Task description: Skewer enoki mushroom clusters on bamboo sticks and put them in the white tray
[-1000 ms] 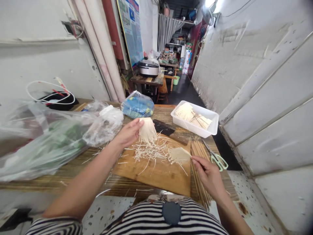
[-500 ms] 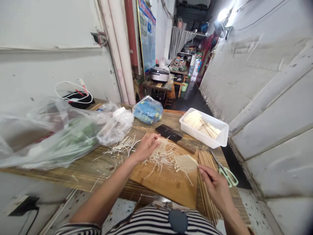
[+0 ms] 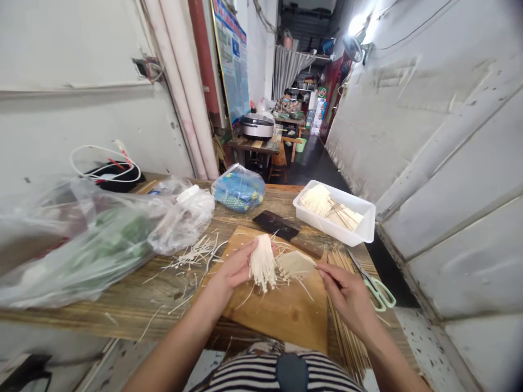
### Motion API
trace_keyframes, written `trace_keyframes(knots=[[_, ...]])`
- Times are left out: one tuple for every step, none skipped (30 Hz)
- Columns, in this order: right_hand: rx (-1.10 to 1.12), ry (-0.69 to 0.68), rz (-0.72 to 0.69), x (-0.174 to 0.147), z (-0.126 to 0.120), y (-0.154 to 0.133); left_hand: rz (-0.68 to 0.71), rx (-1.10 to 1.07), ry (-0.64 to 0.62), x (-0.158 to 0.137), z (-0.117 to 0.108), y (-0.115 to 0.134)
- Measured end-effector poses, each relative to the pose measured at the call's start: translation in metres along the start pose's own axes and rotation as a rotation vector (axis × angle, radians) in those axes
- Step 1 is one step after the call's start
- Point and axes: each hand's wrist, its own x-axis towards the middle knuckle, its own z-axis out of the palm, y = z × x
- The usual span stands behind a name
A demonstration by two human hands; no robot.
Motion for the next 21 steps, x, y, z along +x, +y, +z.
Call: trace_keyframes(knots=[[-0.001, 0.01, -0.008, 0.001, 0.0, 0.001, -0.014, -0.023, 0.007, 0.002, -0.002, 0.0], [-0.002, 0.022, -0.017, 0.002, -0.001, 0.003, -0.02, -0.043, 0.01, 0.004, -0.003, 0.001], [-0.002, 0.034, -0.024, 0.002, -0.002, 0.005, -0.019, -0.061, 0.012, 0.006, -0.005, 0.002], [-0.004, 0.043, -0.028, 0.002, -0.003, 0.008, -0.013, -0.075, 0.016, 0.007, -0.007, 0.003], [-0.008, 0.048, -0.028, 0.003, -0.004, 0.01, -0.002, -0.084, 0.024, 0.008, -0.009, 0.004], [-0.013, 0.051, -0.026, 0.003, -0.005, 0.012, 0.011, -0.087, 0.035, 0.009, -0.009, 0.005], [-0.018, 0.053, -0.025, 0.003, -0.005, 0.013, 0.023, -0.08, 0.047, 0.009, -0.01, 0.005], [-0.022, 0.052, -0.025, 0.003, -0.006, 0.014, 0.036, -0.061, 0.058, 0.008, -0.009, 0.005], [-0.027, 0.047, -0.025, 0.003, -0.007, 0.014, 0.051, -0.032, 0.064, 0.006, -0.007, 0.004], [-0.03, 0.039, -0.026, 0.002, -0.007, 0.013, 0.064, -0.003, 0.062, 0.003, -0.004, 0.003], [-0.032, 0.027, -0.028, 0.002, -0.008, 0.011, 0.078, 0.026, 0.051, -0.001, -0.001, 0.001], [-0.032, 0.01, -0.032, 0.003, -0.008, 0.009, 0.089, 0.057, 0.031, -0.005, 0.003, 0.0], [-0.032, -0.009, -0.038, 0.003, -0.009, 0.007, 0.099, 0.088, 0.008, -0.009, 0.007, -0.001], [-0.029, -0.03, -0.047, 0.003, -0.009, 0.005, 0.107, 0.119, -0.013, -0.014, 0.012, -0.001], [-0.025, -0.053, -0.055, 0.003, -0.01, 0.003, 0.111, 0.153, -0.029, -0.018, 0.016, -0.001], [-0.02, -0.075, -0.064, 0.003, -0.011, 0.001, 0.115, 0.191, -0.043, -0.021, 0.02, -0.001], [-0.015, -0.097, -0.07, 0.003, -0.012, -0.001, 0.117, 0.225, -0.054, -0.024, 0.023, -0.001], [-0.011, -0.117, -0.073, 0.003, -0.013, -0.003, 0.117, 0.25, -0.06, -0.027, 0.026, -0.001], [-0.008, -0.137, -0.074, 0.003, -0.014, -0.004, 0.117, 0.269, -0.065, -0.029, 0.028, -0.001], [-0.006, -0.153, -0.073, 0.002, -0.015, -0.005, 0.115, 0.285, -0.071, -0.031, 0.03, 0.0], [-0.005, -0.165, -0.072, 0.002, -0.016, -0.005, 0.116, 0.3, -0.075, -0.032, 0.031, -0.001]])
